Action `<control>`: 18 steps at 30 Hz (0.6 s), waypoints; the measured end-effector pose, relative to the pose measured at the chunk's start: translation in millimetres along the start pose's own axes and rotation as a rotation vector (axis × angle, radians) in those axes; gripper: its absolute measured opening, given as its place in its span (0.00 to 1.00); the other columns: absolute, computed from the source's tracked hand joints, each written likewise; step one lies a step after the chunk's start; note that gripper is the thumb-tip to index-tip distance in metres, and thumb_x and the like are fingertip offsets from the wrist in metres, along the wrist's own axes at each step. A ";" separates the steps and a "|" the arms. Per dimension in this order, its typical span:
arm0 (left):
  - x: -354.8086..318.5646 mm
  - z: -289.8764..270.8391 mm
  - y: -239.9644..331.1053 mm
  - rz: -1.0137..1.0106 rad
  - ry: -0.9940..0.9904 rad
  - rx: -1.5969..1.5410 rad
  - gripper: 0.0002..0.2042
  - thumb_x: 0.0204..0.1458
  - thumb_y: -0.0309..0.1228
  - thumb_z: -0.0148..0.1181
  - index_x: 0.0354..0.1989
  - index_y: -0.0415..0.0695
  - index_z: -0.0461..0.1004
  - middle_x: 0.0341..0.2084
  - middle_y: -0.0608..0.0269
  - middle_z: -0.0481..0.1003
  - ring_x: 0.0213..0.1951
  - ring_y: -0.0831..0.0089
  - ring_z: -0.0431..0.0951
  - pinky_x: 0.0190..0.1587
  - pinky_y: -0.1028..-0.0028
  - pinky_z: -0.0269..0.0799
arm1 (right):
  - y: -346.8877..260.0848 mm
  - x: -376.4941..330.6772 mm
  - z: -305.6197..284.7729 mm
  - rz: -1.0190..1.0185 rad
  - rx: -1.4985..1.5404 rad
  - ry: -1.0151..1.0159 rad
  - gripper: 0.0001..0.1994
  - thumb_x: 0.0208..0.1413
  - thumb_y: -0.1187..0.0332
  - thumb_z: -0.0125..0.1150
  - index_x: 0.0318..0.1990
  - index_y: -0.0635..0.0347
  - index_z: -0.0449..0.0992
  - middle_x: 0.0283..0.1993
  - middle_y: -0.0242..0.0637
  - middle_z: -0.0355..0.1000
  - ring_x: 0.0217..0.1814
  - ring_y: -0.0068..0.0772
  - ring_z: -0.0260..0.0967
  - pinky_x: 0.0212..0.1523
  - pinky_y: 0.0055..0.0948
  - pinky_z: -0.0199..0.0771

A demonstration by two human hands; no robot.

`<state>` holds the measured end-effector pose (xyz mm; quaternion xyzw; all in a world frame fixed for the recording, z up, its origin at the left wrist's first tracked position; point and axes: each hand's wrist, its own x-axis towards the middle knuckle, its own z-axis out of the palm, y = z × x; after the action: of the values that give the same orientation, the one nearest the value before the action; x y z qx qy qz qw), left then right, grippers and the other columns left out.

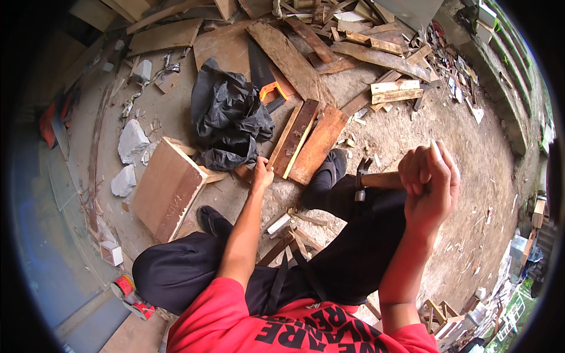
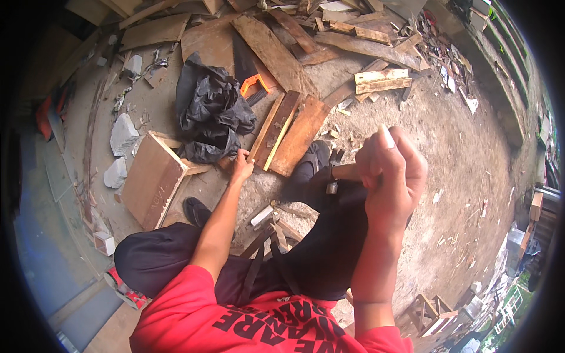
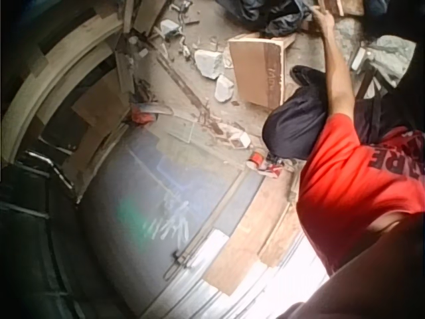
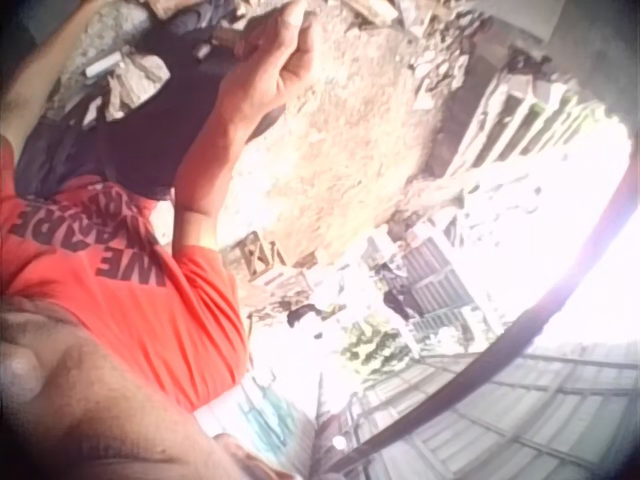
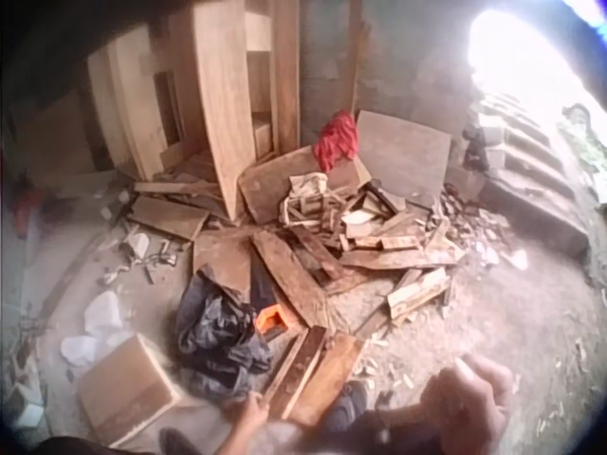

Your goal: The person sits on the floor and uses a hammer to repeatedly strike a piece of wood placed on a cardboard box, breaking it into smaller pieces. The person then picks up a long metal bar and examines it.

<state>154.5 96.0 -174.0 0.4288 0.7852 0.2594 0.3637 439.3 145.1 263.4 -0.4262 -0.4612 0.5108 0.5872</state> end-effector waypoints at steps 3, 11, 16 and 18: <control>-1.5 4.1 -7.8 -0.028 0.136 -0.097 0.15 0.54 0.23 0.59 0.50 0.41 0.68 0.38 0.50 0.79 0.41 0.59 0.80 0.47 0.64 0.73 | -2.4 -1.1 2.8 0.004 -0.044 0.004 0.18 0.67 0.69 0.44 0.21 0.56 0.57 0.15 0.27 0.50 0.15 0.18 0.45 0.20 0.23 0.47; -30.0 -53.8 36.6 -0.338 -0.254 -0.749 0.18 0.62 0.34 0.55 0.58 0.42 0.70 0.48 0.63 0.77 0.47 0.72 0.77 0.48 0.69 0.73 | -4.8 -6.4 -1.0 -0.038 0.002 0.049 0.17 0.66 0.69 0.45 0.21 0.55 0.57 0.16 0.26 0.50 0.16 0.17 0.45 0.21 0.22 0.48; -68.9 -70.6 40.0 -0.246 -0.411 -1.034 0.18 0.62 0.35 0.56 0.59 0.44 0.70 0.47 0.66 0.77 0.46 0.75 0.77 0.47 0.71 0.72 | -1.6 -12.0 -16.8 -0.032 0.140 0.045 0.16 0.65 0.70 0.52 0.23 0.57 0.63 0.19 0.25 0.56 0.18 0.16 0.49 0.20 0.19 0.49; -81.6 -73.3 42.7 -0.203 -0.456 -1.103 0.18 0.62 0.34 0.56 0.59 0.45 0.70 0.48 0.65 0.77 0.47 0.74 0.77 0.48 0.70 0.73 | 0.9 -14.8 -21.6 -0.040 0.115 0.043 0.15 0.65 0.70 0.53 0.23 0.57 0.63 0.19 0.25 0.55 0.18 0.15 0.49 0.20 0.19 0.49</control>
<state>147.0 40.0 -70.8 0.1448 0.4743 0.4937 0.7144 459.4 129.8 256.4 -0.3934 -0.4269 0.5152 0.6306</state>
